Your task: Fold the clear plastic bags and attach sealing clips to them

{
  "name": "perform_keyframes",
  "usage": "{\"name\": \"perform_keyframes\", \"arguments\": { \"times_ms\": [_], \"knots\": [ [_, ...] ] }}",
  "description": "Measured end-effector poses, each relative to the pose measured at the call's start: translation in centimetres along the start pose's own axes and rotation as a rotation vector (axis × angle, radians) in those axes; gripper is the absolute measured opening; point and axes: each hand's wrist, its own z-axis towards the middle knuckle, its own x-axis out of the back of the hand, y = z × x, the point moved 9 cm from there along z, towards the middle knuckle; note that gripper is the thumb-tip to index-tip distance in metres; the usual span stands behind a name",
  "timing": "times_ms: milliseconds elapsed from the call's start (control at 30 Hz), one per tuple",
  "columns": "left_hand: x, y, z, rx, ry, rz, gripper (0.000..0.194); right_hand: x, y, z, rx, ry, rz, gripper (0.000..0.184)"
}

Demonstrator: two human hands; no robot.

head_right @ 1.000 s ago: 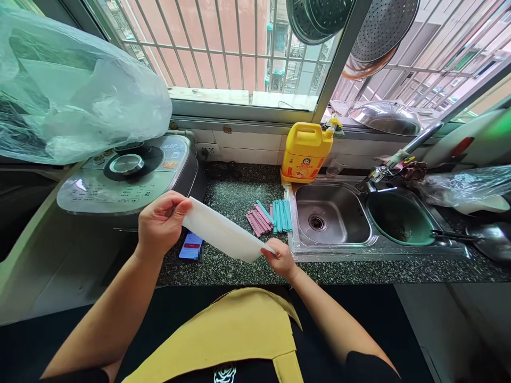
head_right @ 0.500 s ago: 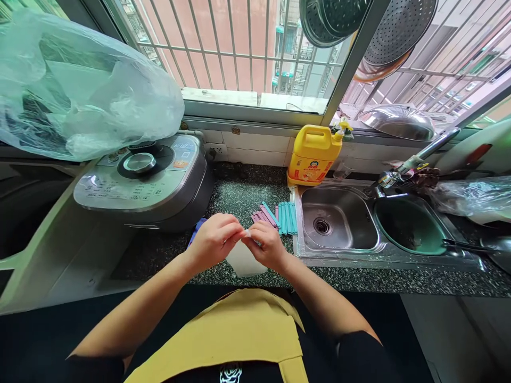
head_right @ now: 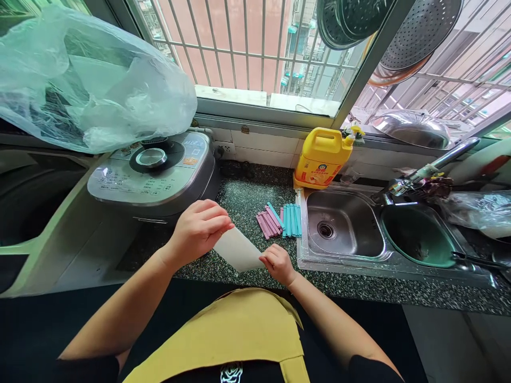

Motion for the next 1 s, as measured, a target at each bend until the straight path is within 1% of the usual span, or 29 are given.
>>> {"name": "perform_keyframes", "arguments": {
  "times_ms": [100, 167, 233, 333, 367, 400, 433, 500, 600, 700, 767, 800, 867, 900, 933, 967, 1000],
  "knots": [
    [-0.8, 0.1, -0.4, -0.016, -0.034, -0.019, 0.024, -0.9, 1.1, -2.2, -0.013, -0.085, -0.057, 0.03],
    [-1.5, 0.4, -0.6, -0.008, -0.049, -0.038, 0.024, -0.9, 1.2, -2.2, -0.012, -0.157, -0.073, 0.028],
    [-2.5, 1.2, -0.7, -0.014, -0.08, -0.055, 0.024, 0.1, 0.8, -1.0, -0.031, -0.162, -0.048, 0.021],
    [-4.3, 3.4, -0.8, -0.069, -0.148, -0.07, 0.022, 2.2, -1.0, 2.1, -0.049, -0.057, 0.055, 0.029],
    [-4.9, 4.1, -0.8, -0.086, -0.165, -0.075, 0.022, 2.5, -1.8, 3.1, -0.035, -0.038, 0.095, 0.026],
    [-5.3, 4.6, -0.9, -0.092, -0.178, -0.08, 0.022, 2.8, -2.6, 3.9, -0.017, -0.016, 0.132, 0.018],
    [-5.6, 4.7, -0.9, -0.078, -0.189, -0.085, 0.022, 2.9, -3.3, 4.5, -0.001, -0.003, 0.164, 0.014],
    [-5.9, 3.8, -1.2, 0.007, -0.206, -0.094, 0.023, 3.2, -4.0, 5.1, -0.005, 0.021, 0.2, 0.014],
    [-5.8, 1.4, -2.2, 0.16, -0.22, -0.165, 0.024, 3.9, -3.4, 5.1, -0.091, 0.066, 0.217, 0.014],
    [-5.8, 0.3, -3.2, 0.222, -0.215, -0.351, 0.026, 3.8, -3.0, 5.2, -0.159, 0.026, 0.293, 0.013],
    [-6.0, -0.6, -3.8, 0.317, -0.164, -0.513, 0.018, 3.4, -2.7, 5.3, -0.215, 0.016, 0.357, 0.017],
    [-6.2, -1.2, -4.2, 0.387, -0.132, -0.597, 0.015, 3.4, -2.4, 5.3, -0.257, 0.044, 0.384, 0.018],
    [-7.4, -2.0, -5.2, 0.507, -0.11, -0.752, 0.031, 3.5, -1.7, 5.1, -0.342, 0.14, 0.423, 0.02],
    [-8.1, -2.0, -5.6, 0.531, -0.133, -0.812, 0.035, 3.6, -1.3, 4.9, -0.374, 0.181, 0.439, 0.02],
    [-8.9, -1.9, -6.0, 0.53, -0.17, -0.858, 0.03, 3.8, -1.0, 4.9, -0.393, 0.207, 0.455, 0.02],
    [-9.6, -1.7, -6.3, 0.522, -0.204, -0.884, 0.021, 4.0, -0.9, 4.9, -0.397, 0.213, 0.465, 0.021],
    [-10.1, -1.5, -6.6, 0.514, -0.225, -0.889, 0.018, 4.3, -0.9, 5.1, -0.385, 0.201, 0.465, 0.021]
  ]
}}
